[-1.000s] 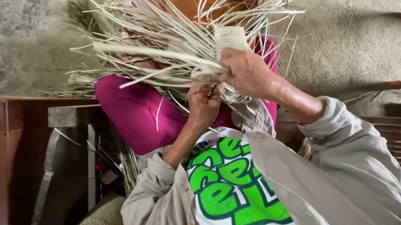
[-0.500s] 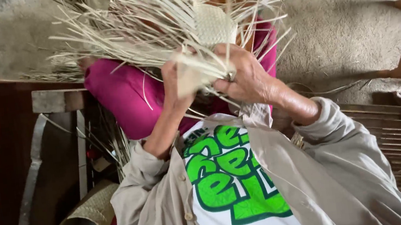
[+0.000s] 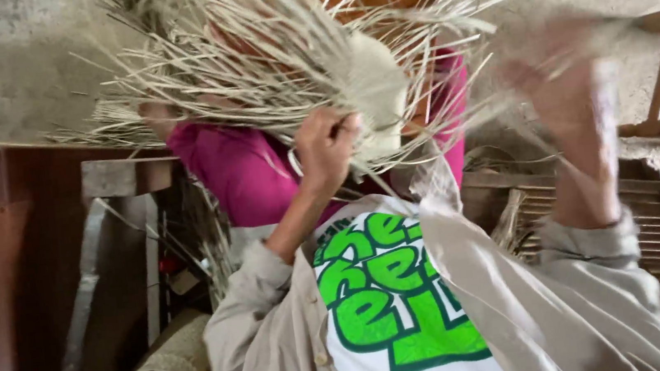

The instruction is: Weaving dried plant fibers together to create a mat or textile using expert hand movements.

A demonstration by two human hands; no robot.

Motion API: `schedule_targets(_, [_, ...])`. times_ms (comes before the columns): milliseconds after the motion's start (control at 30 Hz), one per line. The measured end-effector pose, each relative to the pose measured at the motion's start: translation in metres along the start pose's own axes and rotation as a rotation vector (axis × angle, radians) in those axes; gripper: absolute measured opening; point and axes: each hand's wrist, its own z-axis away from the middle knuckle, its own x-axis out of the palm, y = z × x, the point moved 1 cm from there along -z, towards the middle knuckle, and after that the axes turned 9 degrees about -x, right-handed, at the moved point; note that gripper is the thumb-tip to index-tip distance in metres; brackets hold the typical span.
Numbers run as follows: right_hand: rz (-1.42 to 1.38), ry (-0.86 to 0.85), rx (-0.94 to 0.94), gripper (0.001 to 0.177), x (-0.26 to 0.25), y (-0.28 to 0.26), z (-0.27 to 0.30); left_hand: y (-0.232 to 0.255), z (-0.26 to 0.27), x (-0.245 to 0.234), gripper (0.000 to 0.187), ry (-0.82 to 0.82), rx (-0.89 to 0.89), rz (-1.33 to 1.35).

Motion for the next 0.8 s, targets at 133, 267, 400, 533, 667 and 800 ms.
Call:
schedule_targets(133, [1.553,0.720,0.229,0.050,0.042,-0.062,0.026,0.010,-0.006,0.012,0.010,-0.053,0.028,0.040])
schedule_targets(267, [0.541,-0.501,-0.362,0.044,0.129,-0.074,0.005,0.016,-0.003,0.013,0.013,-0.042,-0.065,0.165])
schedule_targets(400, [1.099,-0.114,-0.276,0.069,0.131,0.058,0.029,-0.006,0.007,0.019,0.021,0.075,-0.140,0.259])
schedule_targets(533, [1.056,-0.084,0.038,0.058,0.128,0.100,0.062,-0.010,0.013,0.018,0.021,0.046,-0.057,0.232])
schedule_targets(667, [0.953,-0.103,-0.002,0.029,0.123,0.126,0.070,-0.008,0.013,0.025,0.015,0.008,-0.005,0.283])
schedule_targets(800, [0.925,-0.111,-0.037,0.023,0.118,0.116,0.066,-0.018,0.006,0.034,0.014,0.044,0.015,0.259])
